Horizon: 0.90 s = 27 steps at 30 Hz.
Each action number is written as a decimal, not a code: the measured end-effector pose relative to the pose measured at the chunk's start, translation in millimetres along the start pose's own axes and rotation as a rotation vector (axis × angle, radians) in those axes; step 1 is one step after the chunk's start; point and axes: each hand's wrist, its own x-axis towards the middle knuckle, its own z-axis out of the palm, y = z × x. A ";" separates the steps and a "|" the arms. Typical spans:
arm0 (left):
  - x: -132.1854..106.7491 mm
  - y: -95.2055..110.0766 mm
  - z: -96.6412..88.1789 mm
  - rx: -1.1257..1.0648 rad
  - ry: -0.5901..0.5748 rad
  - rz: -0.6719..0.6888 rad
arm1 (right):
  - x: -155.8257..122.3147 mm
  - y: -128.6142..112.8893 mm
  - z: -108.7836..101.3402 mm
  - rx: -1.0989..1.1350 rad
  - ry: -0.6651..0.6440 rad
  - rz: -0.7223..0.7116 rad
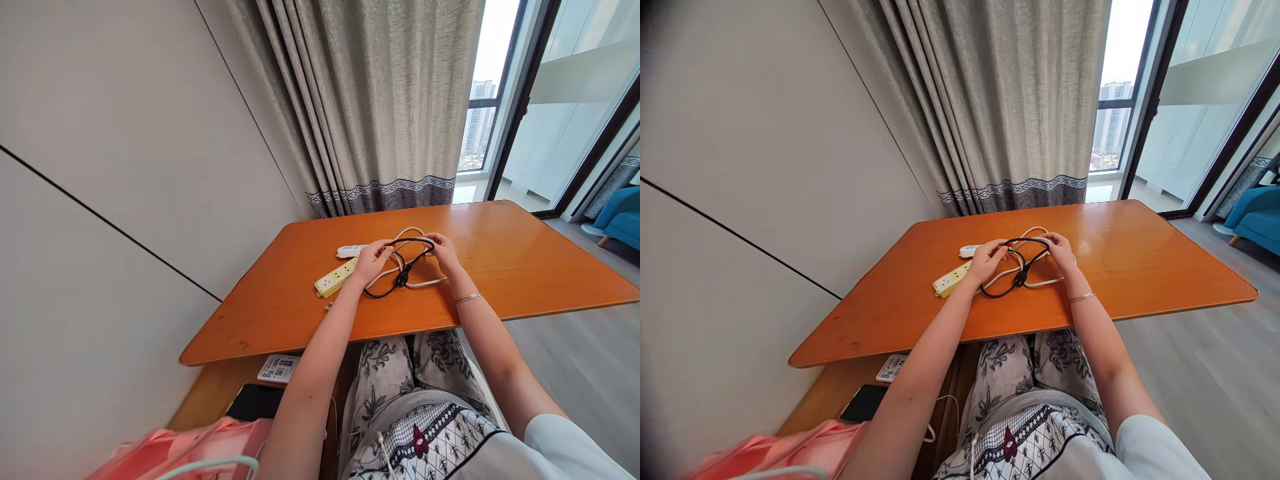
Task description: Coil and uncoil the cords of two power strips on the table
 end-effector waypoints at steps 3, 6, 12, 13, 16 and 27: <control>2.7 -18.4 -11.8 -0.132 0.068 -0.094 | -0.5 -1.1 0.2 0.048 -0.003 0.010; 3.2 -35.2 -23.9 -0.029 0.174 -0.206 | 0.2 0.5 -0.1 0.020 -0.007 0.009; -0.8 -48.2 -22.5 0.204 0.016 -0.229 | -1.6 1.4 1.6 -0.047 -0.006 -0.049; -0.3 -47.0 -18.4 0.193 -0.028 -0.198 | -2.3 1.2 2.2 -0.059 -0.010 -0.058; 3.6 -39.7 -3.0 0.186 -0.108 -0.125 | -4.3 0.6 3.9 -0.093 -0.034 -0.088; 12.1 -22.8 20.4 0.234 -0.030 -0.217 | -15.3 -9.3 6.8 -0.171 -0.226 -0.178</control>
